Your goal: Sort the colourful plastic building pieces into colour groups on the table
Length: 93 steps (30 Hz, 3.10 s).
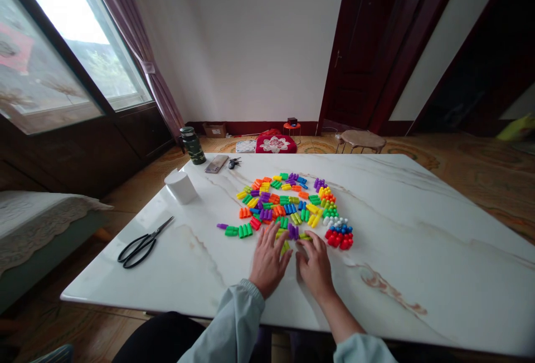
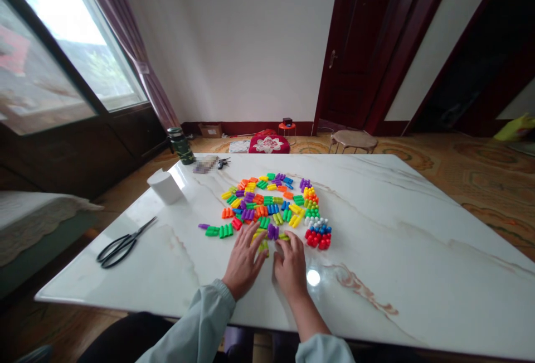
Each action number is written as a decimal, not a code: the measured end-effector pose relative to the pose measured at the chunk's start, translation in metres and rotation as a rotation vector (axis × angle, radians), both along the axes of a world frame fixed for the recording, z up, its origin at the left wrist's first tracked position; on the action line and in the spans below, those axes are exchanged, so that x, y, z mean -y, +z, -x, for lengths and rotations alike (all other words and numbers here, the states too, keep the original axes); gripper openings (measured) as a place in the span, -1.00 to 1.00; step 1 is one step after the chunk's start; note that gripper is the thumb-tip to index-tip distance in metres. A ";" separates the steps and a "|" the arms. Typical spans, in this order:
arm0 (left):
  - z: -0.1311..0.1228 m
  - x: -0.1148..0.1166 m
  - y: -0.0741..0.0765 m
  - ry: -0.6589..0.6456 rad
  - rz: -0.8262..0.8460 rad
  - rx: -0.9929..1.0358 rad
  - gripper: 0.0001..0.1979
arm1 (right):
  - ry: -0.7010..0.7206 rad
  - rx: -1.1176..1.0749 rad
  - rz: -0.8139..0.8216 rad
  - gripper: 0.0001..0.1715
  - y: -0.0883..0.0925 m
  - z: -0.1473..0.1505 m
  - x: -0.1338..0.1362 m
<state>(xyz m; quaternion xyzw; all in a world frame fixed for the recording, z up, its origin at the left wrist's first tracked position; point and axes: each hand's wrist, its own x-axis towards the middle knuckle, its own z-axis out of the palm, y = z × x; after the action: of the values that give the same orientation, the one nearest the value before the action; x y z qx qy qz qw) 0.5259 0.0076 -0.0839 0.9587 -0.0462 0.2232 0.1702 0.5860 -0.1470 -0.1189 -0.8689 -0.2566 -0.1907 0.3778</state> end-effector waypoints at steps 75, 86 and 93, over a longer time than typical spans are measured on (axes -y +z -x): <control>-0.011 0.003 -0.013 -0.125 0.526 0.035 -0.84 | 0.200 0.044 -0.006 -0.69 0.029 0.016 0.000; -0.008 0.008 -0.002 -0.153 0.539 0.012 -0.81 | 0.175 -0.221 0.012 -0.90 0.021 0.011 0.000; -0.009 0.007 -0.006 -0.170 0.552 -0.010 -0.83 | 0.170 -0.267 -0.049 -0.84 0.019 0.008 -0.001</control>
<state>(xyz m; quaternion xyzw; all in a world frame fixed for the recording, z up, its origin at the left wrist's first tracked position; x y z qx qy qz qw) 0.5349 0.0002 -0.0895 0.8698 -0.0631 0.2077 0.4430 0.5780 -0.1461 -0.0999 -0.8522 -0.2721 -0.0467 0.4444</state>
